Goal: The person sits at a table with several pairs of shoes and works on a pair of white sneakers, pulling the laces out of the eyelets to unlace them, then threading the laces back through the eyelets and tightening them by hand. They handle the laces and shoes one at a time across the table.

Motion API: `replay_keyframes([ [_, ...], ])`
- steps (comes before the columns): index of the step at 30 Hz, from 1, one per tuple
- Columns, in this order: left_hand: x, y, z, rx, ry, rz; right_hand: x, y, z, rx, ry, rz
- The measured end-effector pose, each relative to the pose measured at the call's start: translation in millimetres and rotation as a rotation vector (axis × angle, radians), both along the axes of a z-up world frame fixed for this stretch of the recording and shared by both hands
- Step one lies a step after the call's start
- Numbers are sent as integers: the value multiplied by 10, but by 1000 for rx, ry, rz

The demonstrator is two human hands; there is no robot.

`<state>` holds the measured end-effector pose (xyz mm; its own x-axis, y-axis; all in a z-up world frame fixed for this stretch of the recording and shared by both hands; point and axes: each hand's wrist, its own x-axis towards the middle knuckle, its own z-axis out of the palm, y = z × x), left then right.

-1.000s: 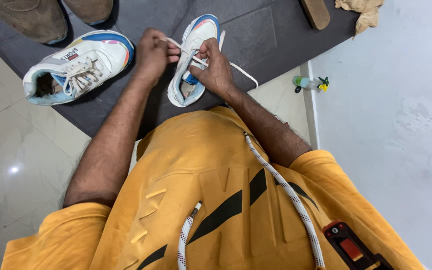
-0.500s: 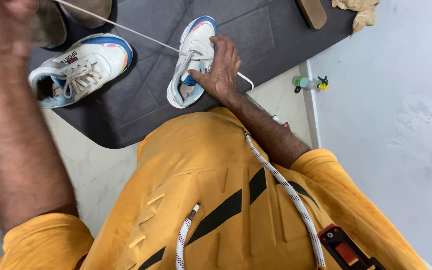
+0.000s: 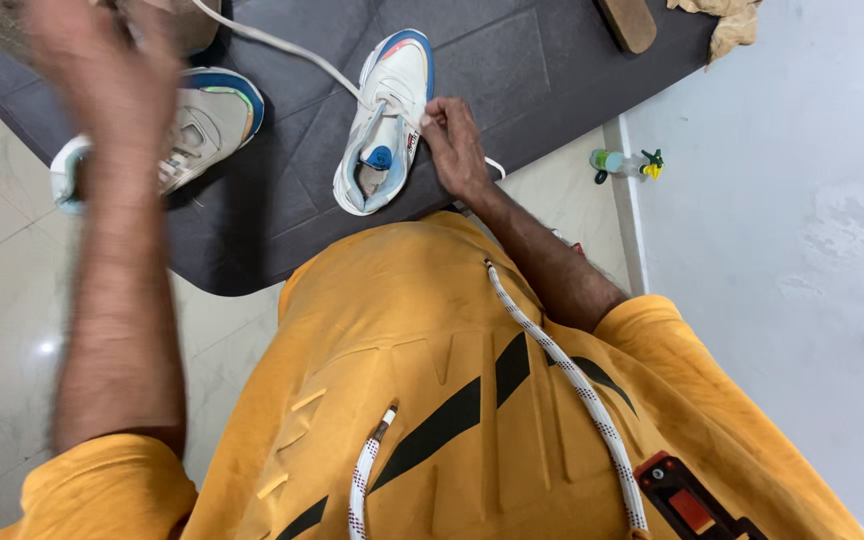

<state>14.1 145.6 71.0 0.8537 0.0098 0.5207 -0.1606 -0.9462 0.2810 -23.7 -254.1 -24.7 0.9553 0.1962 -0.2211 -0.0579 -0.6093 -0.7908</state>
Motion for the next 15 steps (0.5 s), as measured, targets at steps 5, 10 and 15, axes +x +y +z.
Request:
replay_keyframes([
  [5, -215, -1271, -101, -470, 563, -314, -11, -185, -16, -42, -85, 255],
  [10, -391, -1824, -133, -417, 639, -279, 82, -212, 157, 1, -35, 369],
  [15, -447, -1925, -130, -448, 564, -148, 171, -525, 624, 83, 444, 500],
])
